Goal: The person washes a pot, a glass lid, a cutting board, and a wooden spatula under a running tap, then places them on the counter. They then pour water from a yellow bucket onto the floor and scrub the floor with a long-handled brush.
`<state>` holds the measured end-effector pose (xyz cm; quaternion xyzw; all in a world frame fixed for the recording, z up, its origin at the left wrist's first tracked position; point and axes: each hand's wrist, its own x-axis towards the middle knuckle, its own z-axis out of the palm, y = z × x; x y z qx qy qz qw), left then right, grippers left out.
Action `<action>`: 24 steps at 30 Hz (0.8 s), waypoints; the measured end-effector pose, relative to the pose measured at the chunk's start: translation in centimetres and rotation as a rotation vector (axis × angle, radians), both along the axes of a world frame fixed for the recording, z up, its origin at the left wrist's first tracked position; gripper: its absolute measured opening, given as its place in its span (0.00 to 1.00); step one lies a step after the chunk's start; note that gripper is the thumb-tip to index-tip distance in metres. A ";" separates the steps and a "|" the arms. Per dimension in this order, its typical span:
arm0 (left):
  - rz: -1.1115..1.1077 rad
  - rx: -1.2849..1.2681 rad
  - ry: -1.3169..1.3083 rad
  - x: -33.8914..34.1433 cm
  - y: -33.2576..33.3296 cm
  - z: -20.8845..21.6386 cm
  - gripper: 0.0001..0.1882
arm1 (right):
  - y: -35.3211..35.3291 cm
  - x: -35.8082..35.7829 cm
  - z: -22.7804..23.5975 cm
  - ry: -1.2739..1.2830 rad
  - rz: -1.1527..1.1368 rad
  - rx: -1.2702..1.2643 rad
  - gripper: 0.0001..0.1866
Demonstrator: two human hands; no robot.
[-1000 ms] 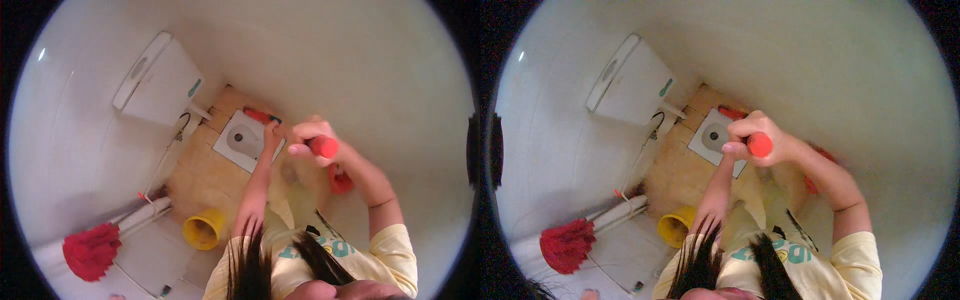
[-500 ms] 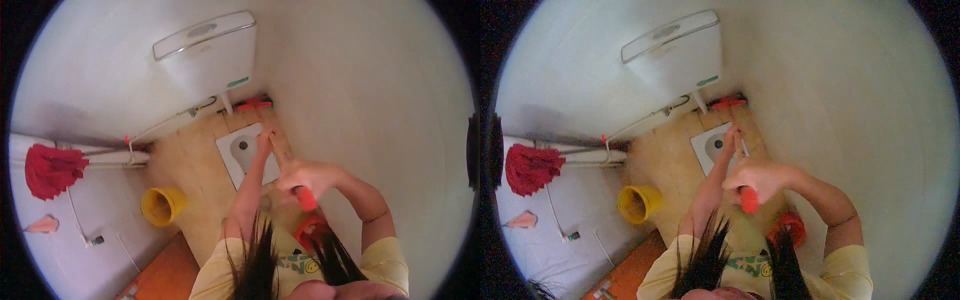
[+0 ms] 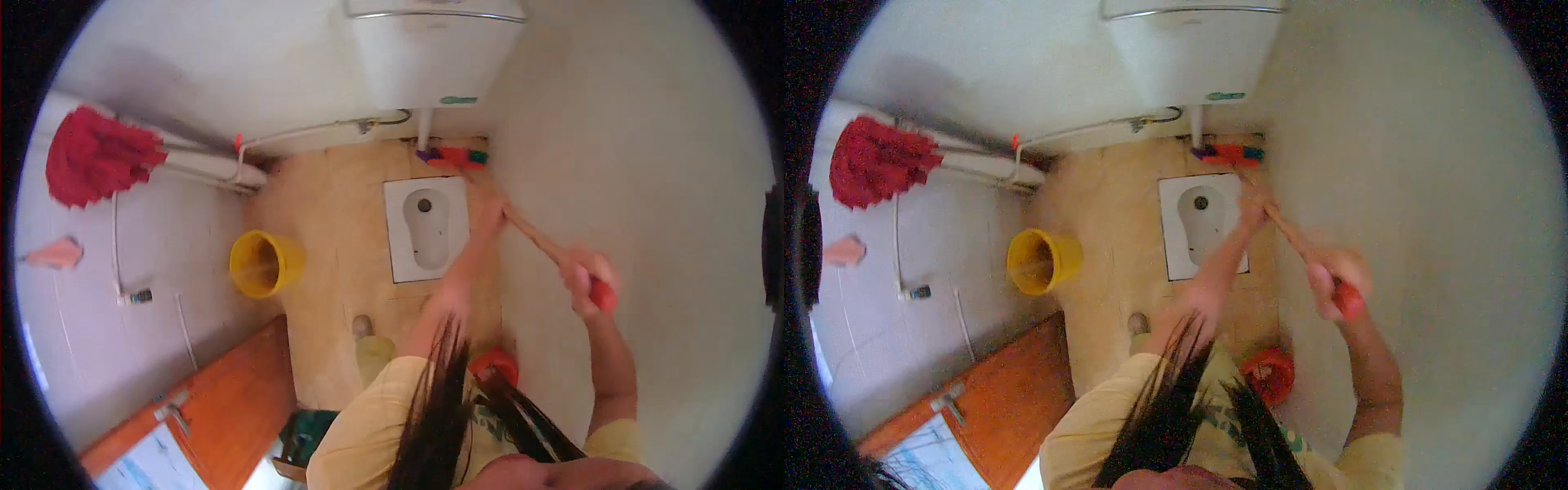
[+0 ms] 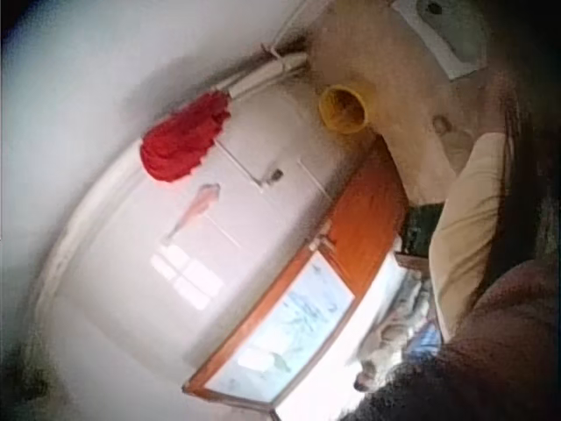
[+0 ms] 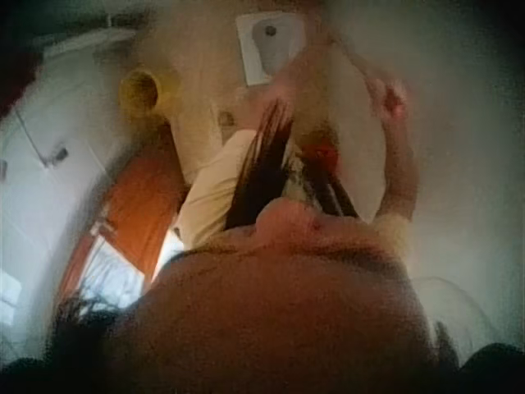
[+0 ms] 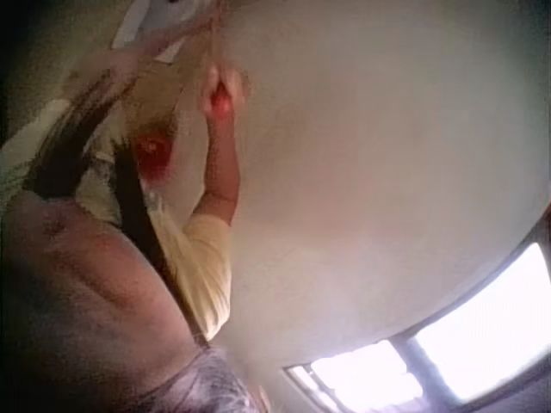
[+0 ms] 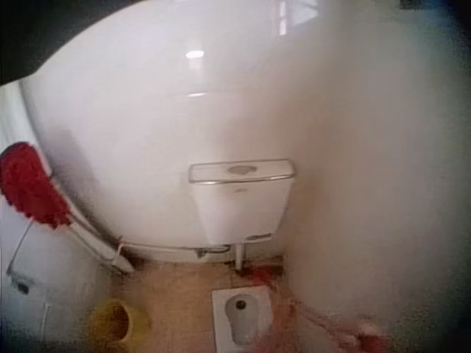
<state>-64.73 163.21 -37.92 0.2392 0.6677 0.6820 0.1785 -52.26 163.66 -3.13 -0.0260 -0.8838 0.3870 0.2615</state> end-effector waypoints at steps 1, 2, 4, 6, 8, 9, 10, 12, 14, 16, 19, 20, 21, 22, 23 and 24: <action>-0.046 -0.082 0.153 2.6 -0.6 0.1 0.07 | -0.9 2.2 -0.7 0.027 -0.158 0.045 0.11; -0.081 -0.112 0.246 4.4 -0.7 0.5 0.07 | -0.9 5.2 -1.2 0.035 -0.147 -0.178 0.11; -0.094 -0.199 0.366 6.5 -3.6 0.9 0.08 | -1.9 8.0 -2.1 0.110 -0.109 -0.448 0.12; -0.072 -0.269 0.408 8.8 -5.0 3.8 0.09 | -1.6 9.4 -0.5 0.212 -0.075 -0.451 0.13; -0.063 -0.352 0.420 10.7 -6.8 6.9 0.08 | -0.6 10.6 2.3 0.253 -0.029 -0.431 0.13; -0.085 -0.382 0.432 11.1 -8.3 8.5 0.07 | -0.3 11.0 4.0 0.274 0.005 -0.419 0.13; -0.126 -0.400 0.446 11.4 -9.8 10.3 0.06 | 0.1 11.4 6.0 0.296 0.020 -0.398 0.13; -0.020 -0.331 0.427 11.8 -13.5 11.9 0.06 | 0.8 9.9 9.0 0.211 0.387 -0.558 0.14; 0.270 -0.177 0.348 13.0 -18.4 12.3 0.06 | 1.9 4.6 8.5 0.054 0.912 -0.838 0.16; 0.282 -0.490 0.332 14.0 -25.3 12.6 0.10 | 1.1 2.5 5.7 0.092 1.019 -0.910 0.17; 0.758 -0.673 0.146 23.2 -37.0 -1.1 0.14 | -9.2 -2.7 -2.6 -0.350 1.152 -0.837 0.10; 0.978 -0.712 0.086 29.3 -42.2 -9.3 0.15 | -15.5 -4.7 -5.9 -0.555 1.322 -0.775 0.09; 0.862 -0.950 -0.127 28.3 -45.2 -7.5 0.15 | -20.3 -4.1 -9.7 -0.676 1.414 -0.748 0.09; 0.702 -1.159 -0.263 27.6 -48.2 -5.8 0.14 | -25.3 -2.5 -13.1 -0.732 1.501 -0.787 0.10; 0.609 -1.290 -0.376 28.5 -51.3 -6.0 0.14 | -29.2 -0.8 -16.0 -0.712 1.598 -0.826 0.08; 0.564 -1.364 -0.408 29.4 -54.0 -7.1 0.14 | -33.1 0.9 -18.9 -0.694 1.701 -0.865 0.07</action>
